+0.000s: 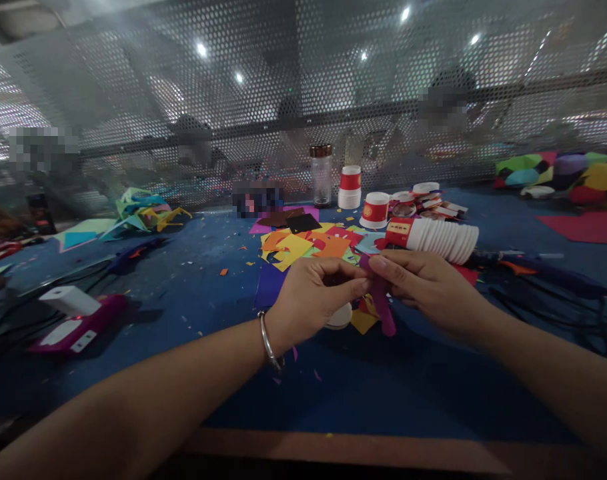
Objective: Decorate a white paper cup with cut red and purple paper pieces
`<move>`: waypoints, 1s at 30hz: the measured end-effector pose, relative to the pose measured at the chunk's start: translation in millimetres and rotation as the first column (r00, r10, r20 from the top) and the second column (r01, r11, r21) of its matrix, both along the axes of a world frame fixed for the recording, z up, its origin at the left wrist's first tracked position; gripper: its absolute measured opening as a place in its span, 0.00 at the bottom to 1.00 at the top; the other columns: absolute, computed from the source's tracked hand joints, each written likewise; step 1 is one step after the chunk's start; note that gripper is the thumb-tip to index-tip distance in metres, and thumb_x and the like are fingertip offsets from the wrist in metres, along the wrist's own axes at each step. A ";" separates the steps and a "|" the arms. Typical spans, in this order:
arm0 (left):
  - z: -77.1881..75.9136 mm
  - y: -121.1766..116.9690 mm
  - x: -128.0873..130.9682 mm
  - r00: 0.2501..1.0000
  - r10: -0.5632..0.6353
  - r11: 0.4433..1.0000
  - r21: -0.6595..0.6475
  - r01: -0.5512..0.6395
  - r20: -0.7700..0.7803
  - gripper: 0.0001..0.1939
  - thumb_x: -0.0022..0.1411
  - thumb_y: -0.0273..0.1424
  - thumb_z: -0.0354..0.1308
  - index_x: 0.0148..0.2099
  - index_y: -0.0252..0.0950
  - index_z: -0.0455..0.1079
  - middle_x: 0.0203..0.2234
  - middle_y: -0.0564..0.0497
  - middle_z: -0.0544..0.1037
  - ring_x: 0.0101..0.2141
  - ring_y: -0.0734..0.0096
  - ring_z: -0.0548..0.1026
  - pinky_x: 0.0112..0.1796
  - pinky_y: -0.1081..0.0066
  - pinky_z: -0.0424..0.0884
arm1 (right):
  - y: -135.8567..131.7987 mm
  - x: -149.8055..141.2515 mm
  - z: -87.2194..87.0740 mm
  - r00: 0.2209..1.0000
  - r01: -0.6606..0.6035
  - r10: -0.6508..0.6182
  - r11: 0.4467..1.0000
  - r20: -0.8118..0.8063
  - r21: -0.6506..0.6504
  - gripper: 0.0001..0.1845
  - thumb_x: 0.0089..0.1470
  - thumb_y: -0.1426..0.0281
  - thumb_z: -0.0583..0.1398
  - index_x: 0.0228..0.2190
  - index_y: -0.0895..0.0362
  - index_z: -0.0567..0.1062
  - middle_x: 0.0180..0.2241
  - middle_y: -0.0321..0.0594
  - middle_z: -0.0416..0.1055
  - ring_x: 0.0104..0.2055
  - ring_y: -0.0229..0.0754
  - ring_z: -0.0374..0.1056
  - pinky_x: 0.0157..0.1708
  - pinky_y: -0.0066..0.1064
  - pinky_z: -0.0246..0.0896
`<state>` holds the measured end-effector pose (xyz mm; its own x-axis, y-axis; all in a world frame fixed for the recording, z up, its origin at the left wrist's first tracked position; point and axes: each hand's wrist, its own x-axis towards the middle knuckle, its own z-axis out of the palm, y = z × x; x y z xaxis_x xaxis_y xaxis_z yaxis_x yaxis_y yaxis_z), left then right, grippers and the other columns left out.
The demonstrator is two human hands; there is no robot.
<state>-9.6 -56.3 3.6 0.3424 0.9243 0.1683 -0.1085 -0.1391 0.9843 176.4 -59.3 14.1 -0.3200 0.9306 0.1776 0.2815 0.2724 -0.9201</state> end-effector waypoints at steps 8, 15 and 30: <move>-0.5 3.3 -2.1 0.998 0.041 0.999 0.020 -0.042 0.049 0.19 0.47 0.30 0.75 0.41 0.35 0.73 0.26 0.55 0.78 0.26 0.77 0.73 0.30 0.75 0.69 | 3.4 2.6 -3.6 0.990 0.117 -0.119 0.993 -0.073 -0.029 0.36 0.46 0.33 0.63 0.21 0.53 0.62 0.21 0.29 0.52 0.23 0.34 0.47 0.20 0.29 0.42; 2.7 5.3 -4.4 0.993 0.116 0.993 -0.034 -0.116 0.022 0.12 0.52 0.29 0.70 0.39 0.34 0.73 0.26 0.54 0.77 0.27 0.75 0.74 0.28 0.75 0.71 | 14.2 12.1 -6.2 0.967 0.247 -0.251 0.967 -0.054 -0.064 0.33 0.46 0.36 0.66 0.23 0.54 0.67 0.20 0.29 0.54 0.22 0.33 0.48 0.20 0.29 0.40; 9.2 13.8 -4.5 0.987 0.121 0.969 -0.229 -0.094 0.106 0.05 0.60 0.25 0.58 0.32 0.37 0.66 0.26 0.56 0.76 0.21 0.77 0.76 0.24 0.76 0.69 | 12.7 14.2 -4.9 0.993 0.104 -0.101 0.993 0.062 -0.050 0.36 0.47 0.33 0.63 0.21 0.53 0.64 0.19 0.25 0.48 0.20 0.32 0.42 0.20 0.30 0.35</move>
